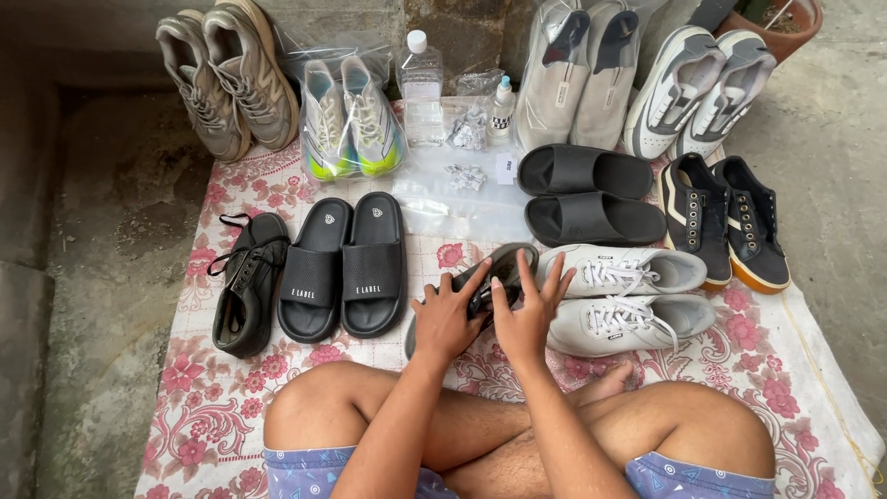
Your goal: The person sits on a patterned mat and arranges multiple pairs of shoes, including white sneakers, black sneakers, and black slides, into neat rows. They pick up, reposition, and align the shoes by hand, occasionally adjusting laces and orientation to create an orderly display.
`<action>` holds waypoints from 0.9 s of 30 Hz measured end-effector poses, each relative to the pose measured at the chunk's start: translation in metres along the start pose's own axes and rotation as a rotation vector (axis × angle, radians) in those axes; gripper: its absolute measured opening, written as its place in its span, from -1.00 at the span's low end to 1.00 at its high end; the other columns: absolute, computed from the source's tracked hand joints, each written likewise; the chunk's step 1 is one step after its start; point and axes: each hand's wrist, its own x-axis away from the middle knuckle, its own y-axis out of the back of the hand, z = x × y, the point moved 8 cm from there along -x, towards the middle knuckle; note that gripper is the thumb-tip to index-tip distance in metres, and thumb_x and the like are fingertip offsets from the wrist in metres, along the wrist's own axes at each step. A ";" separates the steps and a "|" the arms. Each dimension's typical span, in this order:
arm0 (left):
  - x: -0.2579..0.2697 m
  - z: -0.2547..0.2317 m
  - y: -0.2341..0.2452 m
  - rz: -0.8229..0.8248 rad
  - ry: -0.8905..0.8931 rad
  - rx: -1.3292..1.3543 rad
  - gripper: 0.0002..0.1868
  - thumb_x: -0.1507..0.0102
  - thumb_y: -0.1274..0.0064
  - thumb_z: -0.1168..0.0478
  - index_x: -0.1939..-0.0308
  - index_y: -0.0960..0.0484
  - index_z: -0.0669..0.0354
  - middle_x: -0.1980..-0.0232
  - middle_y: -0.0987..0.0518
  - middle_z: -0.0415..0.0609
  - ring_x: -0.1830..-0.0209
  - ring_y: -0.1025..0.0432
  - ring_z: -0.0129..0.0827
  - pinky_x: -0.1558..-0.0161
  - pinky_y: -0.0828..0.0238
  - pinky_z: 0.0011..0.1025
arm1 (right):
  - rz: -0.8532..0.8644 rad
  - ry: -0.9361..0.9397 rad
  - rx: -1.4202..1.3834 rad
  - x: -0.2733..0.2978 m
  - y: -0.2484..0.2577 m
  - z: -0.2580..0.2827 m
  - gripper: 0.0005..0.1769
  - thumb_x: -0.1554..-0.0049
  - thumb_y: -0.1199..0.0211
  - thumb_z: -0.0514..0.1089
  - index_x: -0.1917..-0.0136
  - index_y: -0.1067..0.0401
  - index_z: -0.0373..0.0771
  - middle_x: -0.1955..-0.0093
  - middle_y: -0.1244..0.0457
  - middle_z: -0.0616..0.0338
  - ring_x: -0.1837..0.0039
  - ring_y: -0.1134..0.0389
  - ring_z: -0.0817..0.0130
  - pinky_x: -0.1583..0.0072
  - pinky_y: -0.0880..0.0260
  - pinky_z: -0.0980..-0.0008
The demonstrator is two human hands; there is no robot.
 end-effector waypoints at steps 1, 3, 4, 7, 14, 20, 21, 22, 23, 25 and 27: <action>0.001 0.000 0.001 -0.006 0.060 0.066 -0.16 -0.36 0.05 -0.13 -0.61 0.19 -0.71 -0.33 -0.31 0.09 -0.25 -0.33 0.16 -0.15 -0.30 0.18 | -0.041 0.048 -0.040 -0.001 -0.004 -0.006 -0.23 -0.09 -0.40 -0.02 -0.53 -0.25 0.11 -0.68 0.25 -0.22 -0.62 0.33 -0.47 -0.48 0.26 -0.47; -0.003 0.001 -0.001 -0.027 0.120 0.140 -0.17 -0.36 0.07 -0.11 -0.61 0.17 -0.70 -0.33 -0.31 0.10 -0.25 -0.34 0.17 -0.14 -0.33 0.20 | 0.064 0.043 -0.137 -0.001 -0.008 0.006 -0.22 -0.18 -0.28 -0.04 -0.60 -0.07 0.03 -0.65 0.23 -0.31 -0.62 0.27 -0.43 -0.50 0.24 -0.40; -0.002 0.004 -0.006 -0.041 0.186 0.216 -0.19 -0.36 0.09 -0.09 -0.61 0.15 -0.69 -0.33 -0.32 0.12 -0.26 -0.34 0.18 -0.13 -0.35 0.22 | 0.177 0.033 -0.233 0.003 -0.013 0.011 -0.20 -0.27 -0.16 -0.07 -0.67 0.11 -0.04 -0.63 0.21 -0.40 -0.61 0.22 -0.39 -0.52 0.21 -0.33; -0.007 0.010 -0.015 -0.083 0.279 0.357 -0.22 -0.40 0.20 -0.22 -0.64 0.20 -0.56 -0.33 -0.30 0.20 -0.26 -0.34 0.23 -0.10 -0.37 0.24 | 0.377 -0.068 -0.276 0.012 -0.030 0.013 -0.27 -0.37 0.07 0.05 -0.68 0.21 -0.11 -0.67 0.27 -0.30 -0.64 0.25 -0.26 -0.55 0.23 -0.26; -0.024 0.016 -0.046 -0.040 0.313 0.528 -0.16 -0.38 0.12 -0.13 -0.66 0.20 -0.45 -0.36 -0.28 0.24 -0.28 -0.33 0.29 -0.13 -0.37 0.27 | 0.547 -0.185 -0.357 0.007 -0.061 -0.031 -0.25 -0.38 0.33 0.27 -0.69 0.27 -0.08 -0.72 0.46 -0.08 -0.69 0.50 -0.10 -0.59 0.53 -0.13; -0.035 0.021 -0.090 0.076 0.172 0.443 -0.21 -0.44 0.37 -0.21 -0.68 0.27 -0.27 -0.60 -0.02 0.37 -0.57 -0.03 0.31 -0.31 -0.26 0.16 | 0.581 -0.142 -0.110 0.009 -0.080 -0.072 -0.25 -0.41 0.49 0.29 -0.69 0.25 -0.13 -0.72 0.34 -0.10 -0.71 0.40 0.02 -0.57 0.69 -0.12; -0.033 0.020 -0.100 0.120 0.158 0.404 -0.25 -0.46 0.50 -0.18 -0.68 0.37 -0.24 -0.65 0.14 0.32 -0.62 0.09 0.25 -0.36 -0.18 0.17 | 0.556 -0.118 -0.089 0.012 -0.077 -0.068 -0.27 -0.41 0.44 0.24 -0.68 0.23 -0.16 -0.71 0.31 -0.12 -0.70 0.36 -0.01 -0.58 0.57 -0.07; -0.033 0.020 -0.107 0.155 0.141 0.362 -0.29 -0.49 0.63 -0.15 -0.67 0.46 -0.22 -0.69 0.31 0.27 -0.66 0.20 0.20 -0.41 -0.10 0.19 | 0.527 -0.087 -0.072 0.013 -0.075 -0.063 -0.29 -0.41 0.39 0.20 -0.68 0.21 -0.20 -0.70 0.28 -0.14 -0.69 0.31 -0.03 -0.60 0.44 -0.02; -0.034 0.020 -0.106 0.152 0.138 0.362 -0.29 -0.49 0.63 -0.15 -0.67 0.46 -0.22 -0.69 0.31 0.27 -0.66 0.20 0.20 -0.41 -0.10 0.19 | 0.524 -0.083 -0.072 0.013 -0.077 -0.066 -0.29 -0.41 0.39 0.20 -0.68 0.21 -0.20 -0.70 0.28 -0.14 -0.69 0.31 -0.03 -0.60 0.44 -0.02; -0.028 0.021 -0.113 0.201 0.135 0.328 -0.28 -0.49 0.68 -0.14 -0.66 0.52 -0.12 -0.70 0.46 0.22 -0.69 0.33 0.14 -0.46 0.01 0.19 | 0.475 -0.021 -0.078 0.020 -0.075 -0.068 -0.34 -0.41 0.29 0.07 -0.66 0.17 -0.28 -0.66 0.22 -0.28 -0.65 0.21 -0.19 -0.59 0.24 -0.05; -0.023 0.020 -0.114 0.222 0.133 0.315 -0.27 -0.49 0.67 -0.12 -0.66 0.52 -0.05 -0.70 0.47 0.22 -0.70 0.36 0.13 -0.48 0.01 0.14 | 0.453 -0.032 -0.054 0.026 -0.068 -0.065 -0.32 -0.41 0.24 0.11 -0.66 0.13 -0.25 -0.65 0.17 -0.25 -0.63 0.15 -0.17 -0.55 0.11 -0.04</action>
